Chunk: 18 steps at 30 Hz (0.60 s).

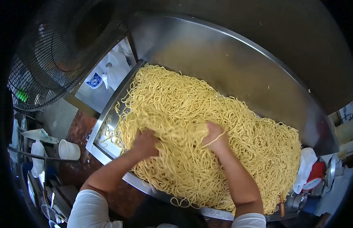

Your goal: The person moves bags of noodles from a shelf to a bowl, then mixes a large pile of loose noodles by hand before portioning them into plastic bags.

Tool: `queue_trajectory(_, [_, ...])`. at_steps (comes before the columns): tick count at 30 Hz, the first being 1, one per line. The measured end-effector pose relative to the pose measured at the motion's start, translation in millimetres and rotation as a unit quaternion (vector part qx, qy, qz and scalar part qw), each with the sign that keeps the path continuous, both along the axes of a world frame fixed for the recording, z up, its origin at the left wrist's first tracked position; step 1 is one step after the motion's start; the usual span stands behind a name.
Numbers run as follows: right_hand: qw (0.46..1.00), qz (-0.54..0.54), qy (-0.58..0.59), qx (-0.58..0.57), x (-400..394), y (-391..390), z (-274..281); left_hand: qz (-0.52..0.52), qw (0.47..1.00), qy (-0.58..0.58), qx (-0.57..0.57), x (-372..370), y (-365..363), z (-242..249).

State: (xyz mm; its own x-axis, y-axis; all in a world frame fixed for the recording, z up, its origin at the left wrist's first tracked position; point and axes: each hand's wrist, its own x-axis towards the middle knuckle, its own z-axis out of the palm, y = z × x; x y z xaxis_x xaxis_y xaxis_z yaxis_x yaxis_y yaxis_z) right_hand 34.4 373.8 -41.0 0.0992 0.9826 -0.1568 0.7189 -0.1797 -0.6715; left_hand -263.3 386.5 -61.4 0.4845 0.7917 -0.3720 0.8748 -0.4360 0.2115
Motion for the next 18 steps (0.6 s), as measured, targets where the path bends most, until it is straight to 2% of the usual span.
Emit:
queue_trajectory(2, [0.997, -0.027, 0.051, 0.057, 3.6, 6.9, 71.0, 0.013, 0.999, -0.021, 0.031, -22.2, 12.6, -6.2])
queue_trajectory(5, [0.992, -0.064, 0.061, 0.088, 22.7, 15.4, 140.3, 0.003, 0.998, -0.045, 0.054, -46.1, 12.5, -4.4])
queue_trajectory(7, [0.990, -0.067, 0.066, 0.108, 32.8, 18.2, 162.7, 0.026, 0.997, -0.066, 0.015, -53.8, 6.5, -2.1])
queue_trajectory(9, [0.983, -0.044, 0.099, 0.145, 52.9, 20.5, 170.4, 0.031, 0.995, -0.084, 0.043, -59.4, 1.1, -5.0])
queue_trajectory(10, [0.983, -0.043, 0.099, 0.146, 58.8, 18.6, 172.5, 0.079, 0.973, -0.218, 0.002, -65.0, 1.0, -10.7])
queue_trajectory(11, [0.978, -0.034, 0.148, 0.140, 63.8, 14.9, 173.8, 0.124, 0.929, -0.347, -0.040, -69.6, 0.7, -16.4])
queue_trajectory(12, [0.971, -0.025, 0.195, 0.134, 67.4, 10.9, 174.9, 0.123, 0.894, -0.428, -0.055, -64.8, -2.0, 2.7])
queue_trajectory(13, [0.972, -0.023, 0.195, 0.132, 70.0, 6.7, 176.4, 0.126, 0.893, -0.428, -0.055, -61.7, -4.3, 15.9])
queue_trajectory(15, [0.936, 0.007, 0.317, 0.151, 73.4, -2.3, 181.0, 0.230, 0.772, -0.559, -0.200, -57.1, -7.6, 37.7])
queue_trajectory(16, [0.924, 0.040, 0.353, 0.140, 75.2, -7.4, 186.1, 0.208, 0.737, -0.610, -0.202, -54.6, -6.7, 48.9])
queue_trajectory(17, [0.924, 0.041, 0.353, 0.139, 76.7, -7.3, 186.2, 0.209, 0.737, -0.610, -0.202, -51.0, -5.2, 60.7])
queue_trajectory(18, [0.942, 0.006, 0.312, 0.123, 78.5, -6.4, 185.7, 0.185, 0.708, -0.647, -0.212, -46.3, -3.3, 73.0])
